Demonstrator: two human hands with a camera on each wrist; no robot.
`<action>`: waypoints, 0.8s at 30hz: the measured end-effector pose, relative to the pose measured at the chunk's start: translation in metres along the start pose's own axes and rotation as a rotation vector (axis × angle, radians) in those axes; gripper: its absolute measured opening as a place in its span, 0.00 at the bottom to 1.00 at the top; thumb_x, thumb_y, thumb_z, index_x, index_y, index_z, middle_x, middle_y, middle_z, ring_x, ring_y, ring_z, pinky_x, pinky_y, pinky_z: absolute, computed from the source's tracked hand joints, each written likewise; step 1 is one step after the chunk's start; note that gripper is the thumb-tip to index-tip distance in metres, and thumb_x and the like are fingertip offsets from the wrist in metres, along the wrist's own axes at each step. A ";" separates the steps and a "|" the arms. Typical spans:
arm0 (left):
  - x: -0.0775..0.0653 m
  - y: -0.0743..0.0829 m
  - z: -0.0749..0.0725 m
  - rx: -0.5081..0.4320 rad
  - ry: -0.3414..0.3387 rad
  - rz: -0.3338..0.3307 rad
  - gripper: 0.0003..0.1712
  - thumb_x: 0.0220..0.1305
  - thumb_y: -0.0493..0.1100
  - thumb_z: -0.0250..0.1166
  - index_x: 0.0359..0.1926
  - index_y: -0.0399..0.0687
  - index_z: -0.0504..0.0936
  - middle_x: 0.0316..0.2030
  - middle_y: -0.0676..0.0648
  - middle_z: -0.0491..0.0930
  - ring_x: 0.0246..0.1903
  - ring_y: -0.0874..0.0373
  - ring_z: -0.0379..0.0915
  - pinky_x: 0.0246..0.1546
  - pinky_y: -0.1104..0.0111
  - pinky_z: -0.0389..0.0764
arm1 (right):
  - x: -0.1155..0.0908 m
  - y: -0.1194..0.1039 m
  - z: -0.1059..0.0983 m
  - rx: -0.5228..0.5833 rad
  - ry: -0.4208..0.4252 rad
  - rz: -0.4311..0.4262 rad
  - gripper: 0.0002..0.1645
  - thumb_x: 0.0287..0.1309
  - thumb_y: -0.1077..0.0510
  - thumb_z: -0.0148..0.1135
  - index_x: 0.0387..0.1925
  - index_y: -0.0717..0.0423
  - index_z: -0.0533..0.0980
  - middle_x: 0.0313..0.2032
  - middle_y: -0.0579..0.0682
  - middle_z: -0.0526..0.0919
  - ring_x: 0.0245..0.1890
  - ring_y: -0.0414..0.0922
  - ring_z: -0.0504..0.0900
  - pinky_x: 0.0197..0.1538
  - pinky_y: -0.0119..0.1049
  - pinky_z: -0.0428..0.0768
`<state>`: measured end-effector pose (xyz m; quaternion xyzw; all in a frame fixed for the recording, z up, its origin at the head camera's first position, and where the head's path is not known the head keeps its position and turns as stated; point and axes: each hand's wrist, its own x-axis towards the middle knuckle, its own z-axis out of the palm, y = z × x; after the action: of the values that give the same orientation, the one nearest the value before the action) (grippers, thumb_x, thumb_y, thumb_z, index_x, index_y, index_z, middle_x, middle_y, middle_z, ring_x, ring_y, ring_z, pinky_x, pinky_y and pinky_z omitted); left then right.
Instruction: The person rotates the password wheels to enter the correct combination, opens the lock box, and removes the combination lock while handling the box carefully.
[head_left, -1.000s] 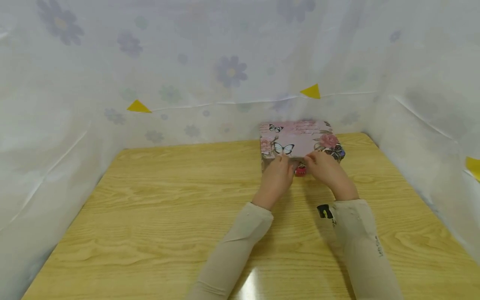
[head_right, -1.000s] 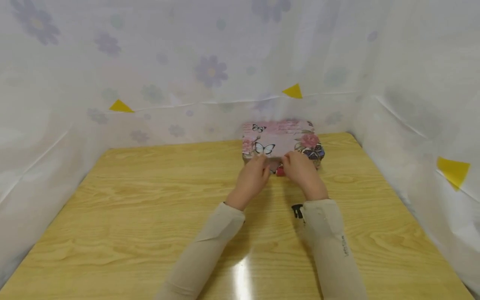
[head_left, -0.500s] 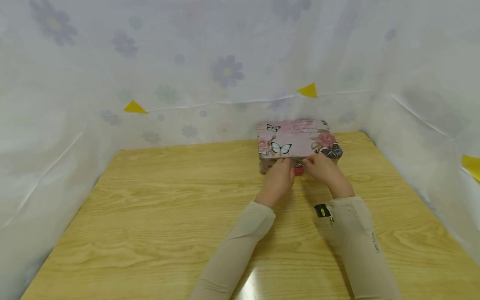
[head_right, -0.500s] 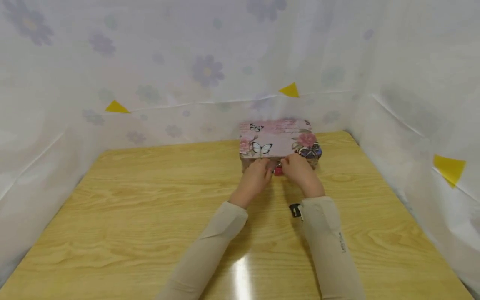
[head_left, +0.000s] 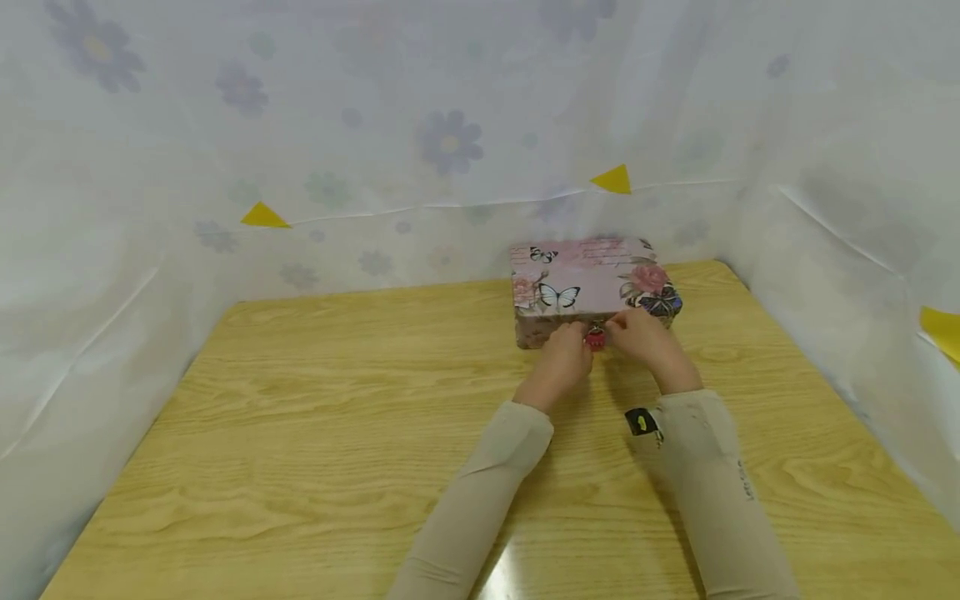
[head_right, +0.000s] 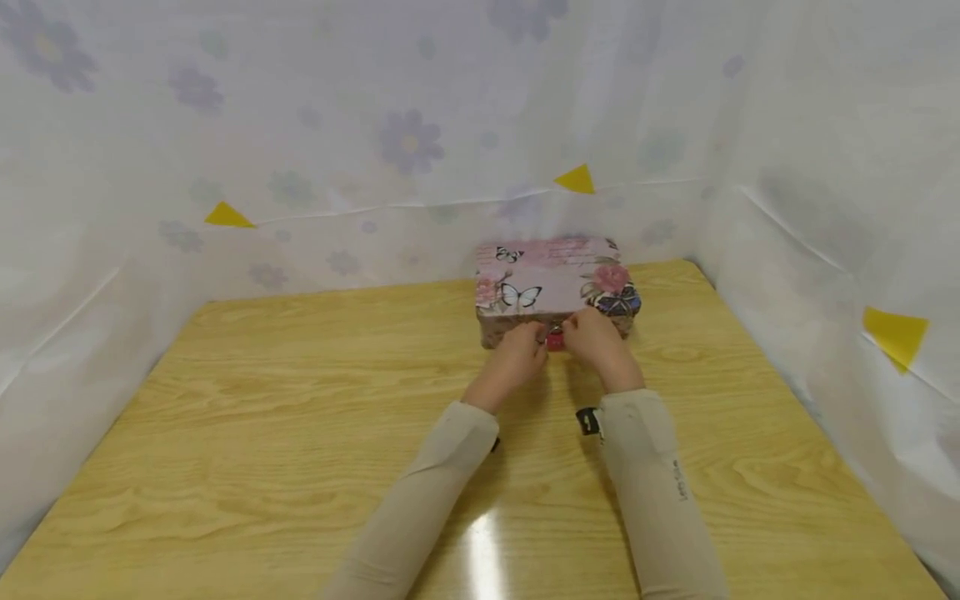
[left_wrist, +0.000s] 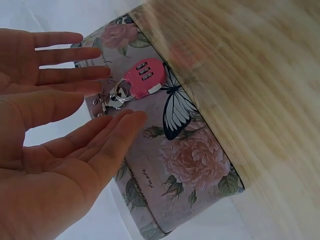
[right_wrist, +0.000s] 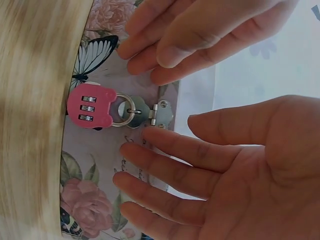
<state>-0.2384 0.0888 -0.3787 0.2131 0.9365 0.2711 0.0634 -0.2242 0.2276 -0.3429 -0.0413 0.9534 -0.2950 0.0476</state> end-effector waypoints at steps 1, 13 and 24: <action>0.001 0.000 0.000 -0.012 -0.014 -0.011 0.18 0.72 0.37 0.52 0.60 0.39 0.73 0.51 0.42 0.77 0.51 0.51 0.74 0.48 0.64 0.78 | 0.000 0.000 0.000 0.002 -0.004 0.004 0.21 0.69 0.62 0.42 0.46 0.76 0.76 0.50 0.72 0.76 0.37 0.56 0.75 0.39 0.47 0.74; 0.009 -0.008 0.004 -0.208 -0.111 -0.071 0.26 0.66 0.30 0.53 0.65 0.35 0.67 0.53 0.39 0.76 0.41 0.55 0.73 0.38 0.68 0.76 | 0.007 0.008 0.010 0.056 -0.006 -0.019 0.19 0.67 0.64 0.44 0.45 0.78 0.75 0.46 0.73 0.78 0.45 0.62 0.77 0.48 0.54 0.76; 0.008 -0.015 0.009 -0.372 -0.137 -0.072 0.23 0.68 0.31 0.52 0.63 0.35 0.68 0.47 0.41 0.77 0.32 0.56 0.69 0.32 0.68 0.71 | 0.009 0.014 0.014 0.067 -0.022 -0.016 0.17 0.65 0.65 0.45 0.35 0.76 0.76 0.30 0.61 0.78 0.28 0.50 0.72 0.34 0.40 0.72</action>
<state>-0.2491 0.0855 -0.3940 0.1823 0.8708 0.4218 0.1748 -0.2321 0.2305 -0.3626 -0.0506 0.9421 -0.3266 0.0571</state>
